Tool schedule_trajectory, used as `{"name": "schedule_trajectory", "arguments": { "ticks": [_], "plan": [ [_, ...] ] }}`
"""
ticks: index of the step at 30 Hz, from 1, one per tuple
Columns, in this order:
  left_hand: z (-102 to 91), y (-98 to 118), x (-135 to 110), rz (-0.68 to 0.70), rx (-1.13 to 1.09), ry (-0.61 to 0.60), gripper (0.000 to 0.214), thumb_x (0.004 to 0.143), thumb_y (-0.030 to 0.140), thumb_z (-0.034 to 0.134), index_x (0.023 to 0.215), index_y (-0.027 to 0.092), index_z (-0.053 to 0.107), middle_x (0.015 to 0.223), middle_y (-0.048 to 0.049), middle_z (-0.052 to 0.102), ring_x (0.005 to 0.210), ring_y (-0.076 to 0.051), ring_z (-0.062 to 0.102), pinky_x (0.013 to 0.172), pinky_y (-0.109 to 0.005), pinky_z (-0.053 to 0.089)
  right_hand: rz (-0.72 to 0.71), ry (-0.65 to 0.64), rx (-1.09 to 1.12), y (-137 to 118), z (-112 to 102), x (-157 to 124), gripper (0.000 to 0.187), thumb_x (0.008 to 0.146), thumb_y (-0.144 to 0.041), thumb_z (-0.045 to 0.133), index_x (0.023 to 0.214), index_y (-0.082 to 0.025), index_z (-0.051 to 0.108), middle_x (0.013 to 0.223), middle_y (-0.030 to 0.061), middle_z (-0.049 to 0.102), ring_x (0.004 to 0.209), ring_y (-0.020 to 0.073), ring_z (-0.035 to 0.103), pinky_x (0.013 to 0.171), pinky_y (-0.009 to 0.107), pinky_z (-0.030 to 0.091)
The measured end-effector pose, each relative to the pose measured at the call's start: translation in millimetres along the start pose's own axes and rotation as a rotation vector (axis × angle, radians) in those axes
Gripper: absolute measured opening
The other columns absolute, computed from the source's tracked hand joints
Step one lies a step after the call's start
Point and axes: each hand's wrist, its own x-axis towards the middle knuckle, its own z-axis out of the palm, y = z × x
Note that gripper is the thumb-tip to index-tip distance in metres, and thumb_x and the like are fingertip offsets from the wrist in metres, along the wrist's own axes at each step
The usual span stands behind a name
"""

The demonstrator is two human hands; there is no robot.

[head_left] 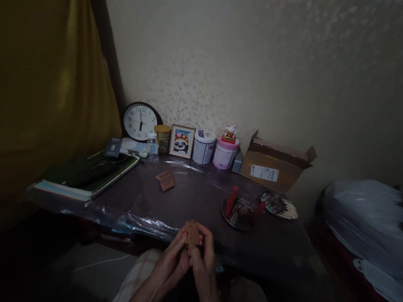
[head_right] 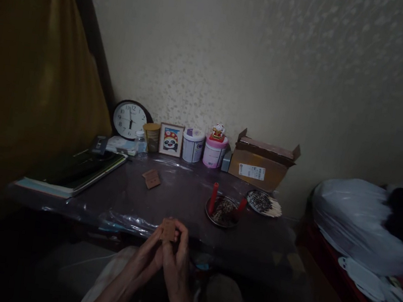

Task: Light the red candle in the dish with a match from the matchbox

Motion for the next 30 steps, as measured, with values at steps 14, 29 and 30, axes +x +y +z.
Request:
{"name": "schedule_trajectory", "arguments": {
  "ticks": [14,29,30],
  "plan": [
    [-4.0,-1.5,1.3,0.049,0.024,-0.036,0.022,0.083,0.029,0.062,0.100,0.018,0.069,0.086,-0.0064,0.072,0.083,-0.016,0.065,0.085,-0.030,0.049,-0.004,-0.045,0.014,-3.8,-4.1,0.9,0.034,0.082,-0.034,0.059,0.114,-0.022,0.056,0.110,0.0060,0.065,0.101,0.0225,0.060,0.090,0.035,0.047],
    [2.6,1.1,-0.6,0.052,-0.008,0.054,0.028,0.081,0.030,0.064,0.104,0.014,0.068,0.086,-0.0074,0.072,0.078,-0.016,0.065,0.075,-0.026,0.051,-0.163,-0.083,-0.048,-1.7,-5.2,4.1,0.030,0.083,-0.028,0.059,0.113,-0.022,0.059,0.124,0.0067,0.061,0.117,0.0226,0.054,0.101,0.037,0.041],
    [3.2,1.1,-0.6,0.054,-0.008,0.059,0.028,0.081,0.029,0.065,0.105,0.014,0.068,0.087,-0.0070,0.071,0.078,-0.016,0.065,0.075,-0.026,0.051,-0.163,-0.069,-0.056,-1.3,-4.3,4.2,0.030,0.083,-0.028,0.058,0.112,-0.022,0.060,0.122,0.0068,0.062,0.117,0.0227,0.055,0.101,0.037,0.041]
  ]
}}
